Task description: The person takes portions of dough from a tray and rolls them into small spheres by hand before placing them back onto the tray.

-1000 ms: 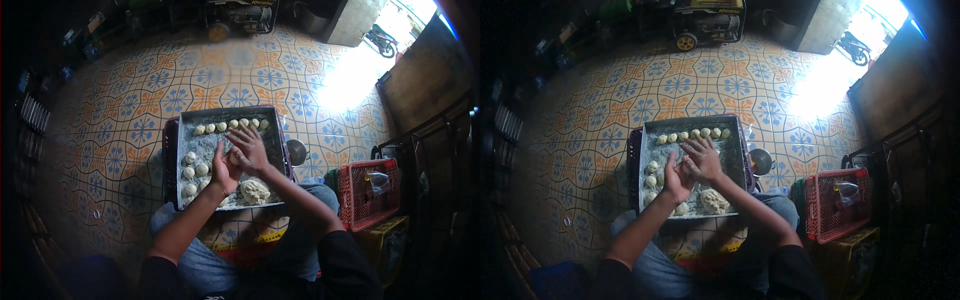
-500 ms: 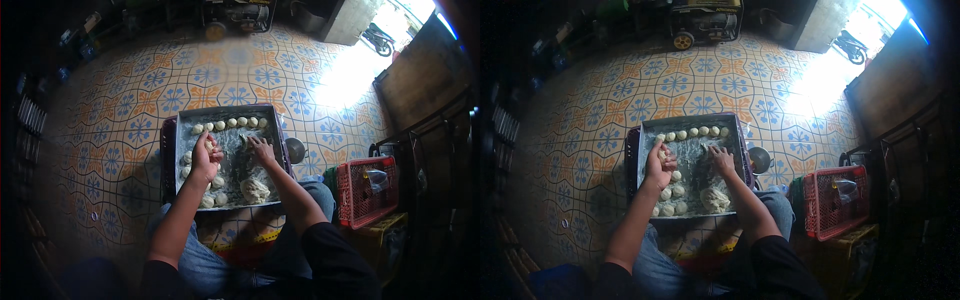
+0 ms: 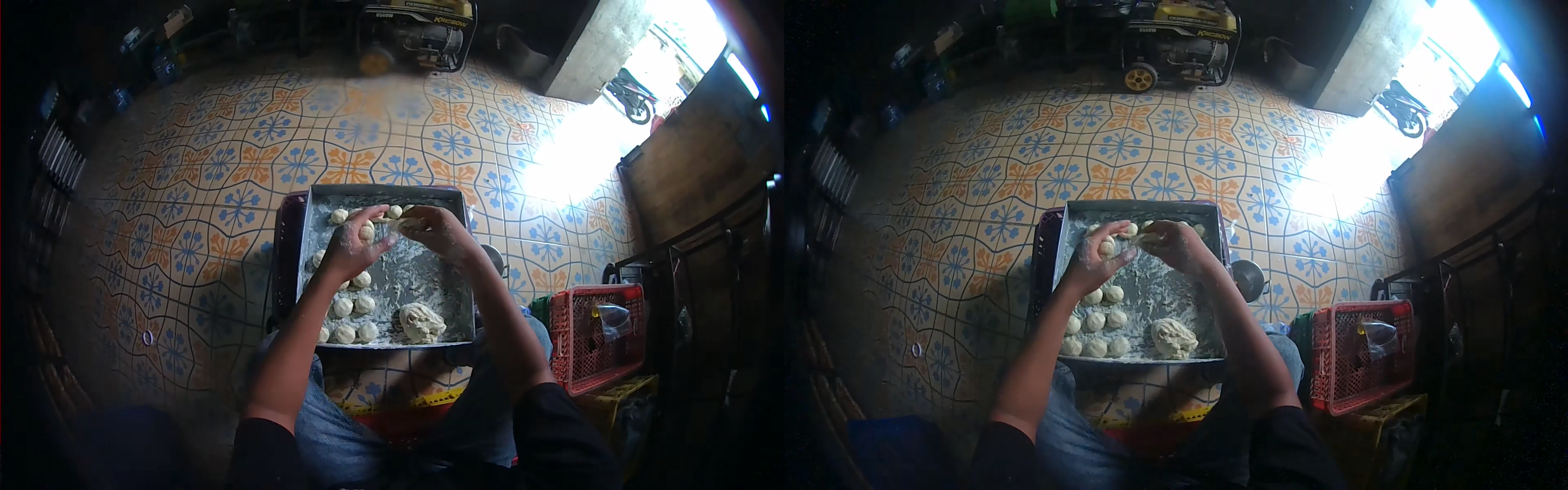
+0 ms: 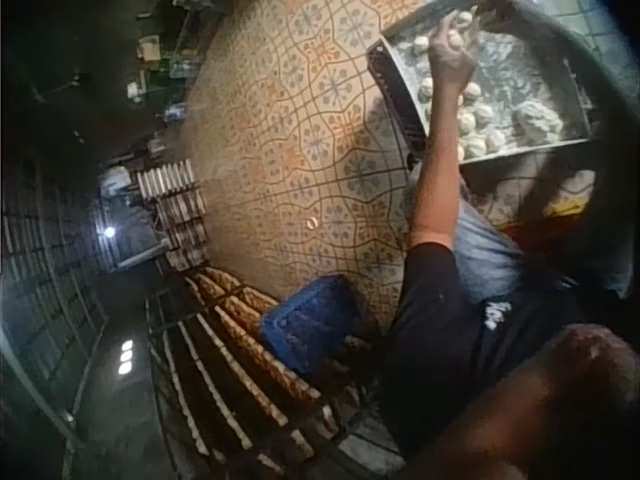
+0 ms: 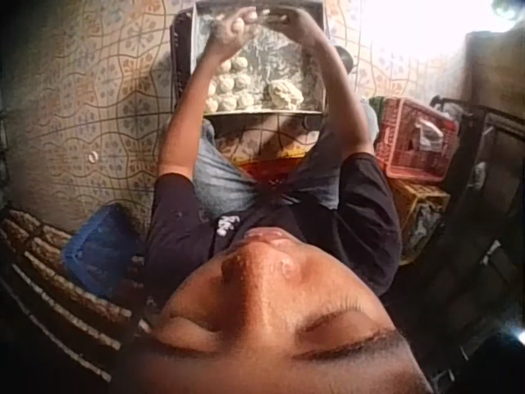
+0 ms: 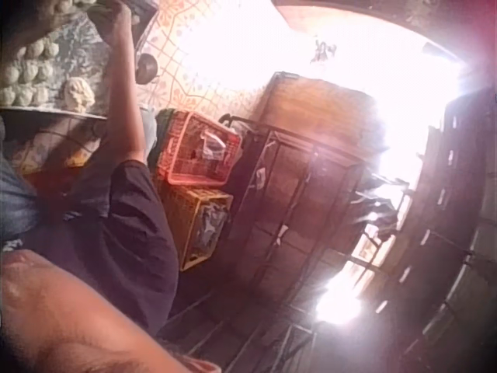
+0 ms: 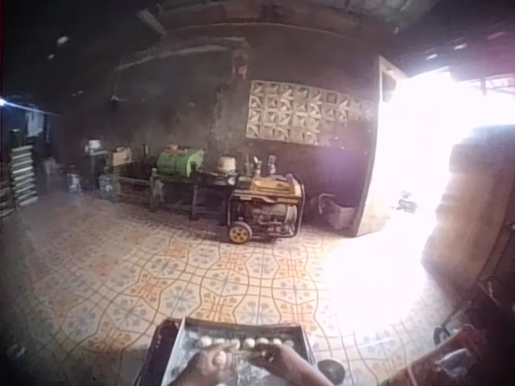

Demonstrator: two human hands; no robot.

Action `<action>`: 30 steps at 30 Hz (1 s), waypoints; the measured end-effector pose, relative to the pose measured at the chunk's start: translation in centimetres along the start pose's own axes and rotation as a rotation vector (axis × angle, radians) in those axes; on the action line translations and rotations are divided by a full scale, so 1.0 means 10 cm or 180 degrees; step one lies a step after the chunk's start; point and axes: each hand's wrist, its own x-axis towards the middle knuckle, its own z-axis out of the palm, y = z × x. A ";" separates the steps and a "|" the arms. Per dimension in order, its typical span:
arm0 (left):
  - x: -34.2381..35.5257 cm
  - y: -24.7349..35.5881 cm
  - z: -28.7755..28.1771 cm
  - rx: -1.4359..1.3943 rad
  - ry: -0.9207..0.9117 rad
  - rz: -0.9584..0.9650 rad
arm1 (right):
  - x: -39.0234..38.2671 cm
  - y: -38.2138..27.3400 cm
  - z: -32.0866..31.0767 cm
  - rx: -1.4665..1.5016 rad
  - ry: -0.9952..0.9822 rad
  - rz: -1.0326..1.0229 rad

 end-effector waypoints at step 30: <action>0.13 -0.13 -0.24 -0.2975 0.1036 -0.1332 | -0.33 -0.11 -0.94 0.2551 -0.0581 0.0086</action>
